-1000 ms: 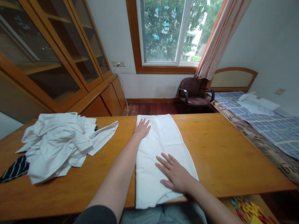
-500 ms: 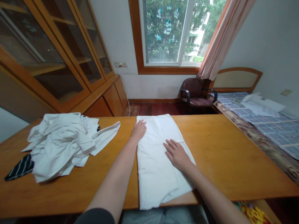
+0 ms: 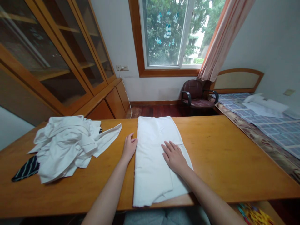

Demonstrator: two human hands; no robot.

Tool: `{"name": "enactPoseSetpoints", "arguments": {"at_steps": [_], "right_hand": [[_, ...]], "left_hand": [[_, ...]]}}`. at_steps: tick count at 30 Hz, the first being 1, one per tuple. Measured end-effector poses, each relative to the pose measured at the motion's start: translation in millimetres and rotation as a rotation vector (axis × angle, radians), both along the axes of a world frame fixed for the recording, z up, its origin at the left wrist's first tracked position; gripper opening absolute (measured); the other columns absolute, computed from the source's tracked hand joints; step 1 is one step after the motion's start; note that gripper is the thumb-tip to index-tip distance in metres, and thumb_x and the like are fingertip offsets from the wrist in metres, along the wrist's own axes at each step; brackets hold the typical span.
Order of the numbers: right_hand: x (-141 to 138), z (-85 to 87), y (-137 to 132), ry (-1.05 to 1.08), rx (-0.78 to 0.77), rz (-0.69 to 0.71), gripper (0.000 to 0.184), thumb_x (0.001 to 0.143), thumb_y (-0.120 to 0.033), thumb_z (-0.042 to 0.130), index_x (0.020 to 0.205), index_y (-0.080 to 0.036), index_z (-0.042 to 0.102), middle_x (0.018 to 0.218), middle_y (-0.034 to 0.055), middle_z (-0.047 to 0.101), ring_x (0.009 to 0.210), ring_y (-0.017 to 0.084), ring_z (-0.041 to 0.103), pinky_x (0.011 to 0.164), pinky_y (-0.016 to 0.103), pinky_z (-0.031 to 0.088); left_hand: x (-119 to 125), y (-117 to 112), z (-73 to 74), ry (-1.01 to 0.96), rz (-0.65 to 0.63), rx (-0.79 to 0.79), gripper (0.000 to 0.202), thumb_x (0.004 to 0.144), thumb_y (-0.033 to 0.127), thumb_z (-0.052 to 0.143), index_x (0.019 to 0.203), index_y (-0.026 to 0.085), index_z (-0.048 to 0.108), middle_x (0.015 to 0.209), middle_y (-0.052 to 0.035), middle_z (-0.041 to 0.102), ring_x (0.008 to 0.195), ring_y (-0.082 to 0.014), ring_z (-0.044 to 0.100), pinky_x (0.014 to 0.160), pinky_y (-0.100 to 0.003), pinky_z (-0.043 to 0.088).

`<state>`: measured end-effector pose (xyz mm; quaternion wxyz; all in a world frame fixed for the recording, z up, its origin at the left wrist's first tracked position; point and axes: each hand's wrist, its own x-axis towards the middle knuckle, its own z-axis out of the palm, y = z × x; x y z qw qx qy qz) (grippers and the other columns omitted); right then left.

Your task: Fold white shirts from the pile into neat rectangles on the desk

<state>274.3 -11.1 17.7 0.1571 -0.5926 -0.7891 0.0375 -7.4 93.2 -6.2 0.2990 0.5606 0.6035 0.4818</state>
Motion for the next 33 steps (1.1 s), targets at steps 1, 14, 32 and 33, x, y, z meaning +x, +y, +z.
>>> {"name": "enactPoseSetpoints", "arguments": {"at_steps": [1, 14, 32, 33], "right_hand": [[-3.7, 0.1, 0.0, 0.01, -0.002, -0.002, 0.045, 0.102, -0.034, 0.043, 0.146, -0.026, 0.052, 0.156, 0.0043, 0.046, 0.145, 0.03, 0.036, 0.117, 0.05, 0.029], [-25.2, 7.6, 1.7, 0.181, -0.066, 0.131, 0.046, 0.097, -0.032, 0.052, 0.142, -0.025, 0.056, 0.15, 0.0057, 0.053, 0.143, 0.027, 0.04, 0.117, 0.048, 0.032], [18.6, 0.9, 4.0, 0.176, 0.006, 0.194, 0.036, 0.093, -0.026, 0.054, 0.126, -0.028, 0.069, 0.14, 0.0046, 0.062, 0.131, 0.027, 0.051, 0.109, 0.049, 0.04], [18.6, 2.0, 4.1, 0.19, -0.003, 0.196, 0.036, 0.093, -0.026, 0.054, 0.126, -0.028, 0.069, 0.14, 0.0047, 0.062, 0.131, 0.027, 0.051, 0.11, 0.049, 0.04]], "left_hand": [[-4.8, -9.1, 2.0, -0.081, -0.012, -0.078, 0.048, 0.084, 0.032, 0.063, 0.129, 0.02, 0.052, 0.131, -0.0132, 0.057, 0.101, -0.0197, 0.069, 0.096, -0.038, 0.054], [-24.1, -51.9, 33.9, -0.213, -0.195, -0.294, 0.094, 0.069, 0.041, 0.073, 0.147, 0.014, 0.029, 0.07, 0.0096, 0.05, 0.062, -0.0123, 0.053, 0.063, -0.025, 0.043], [10.6, -45.3, 142.1, 0.497, -0.229, -0.017, 0.054, 0.077, 0.022, 0.056, 0.132, 0.02, 0.056, 0.098, -0.0036, 0.065, 0.089, -0.0215, 0.062, 0.088, -0.035, 0.051], [19.6, -42.9, 146.5, 0.512, -0.261, -0.001, 0.054, 0.078, 0.02, 0.055, 0.131, 0.02, 0.057, 0.103, -0.0051, 0.067, 0.093, -0.0226, 0.063, 0.091, -0.036, 0.05]]}}
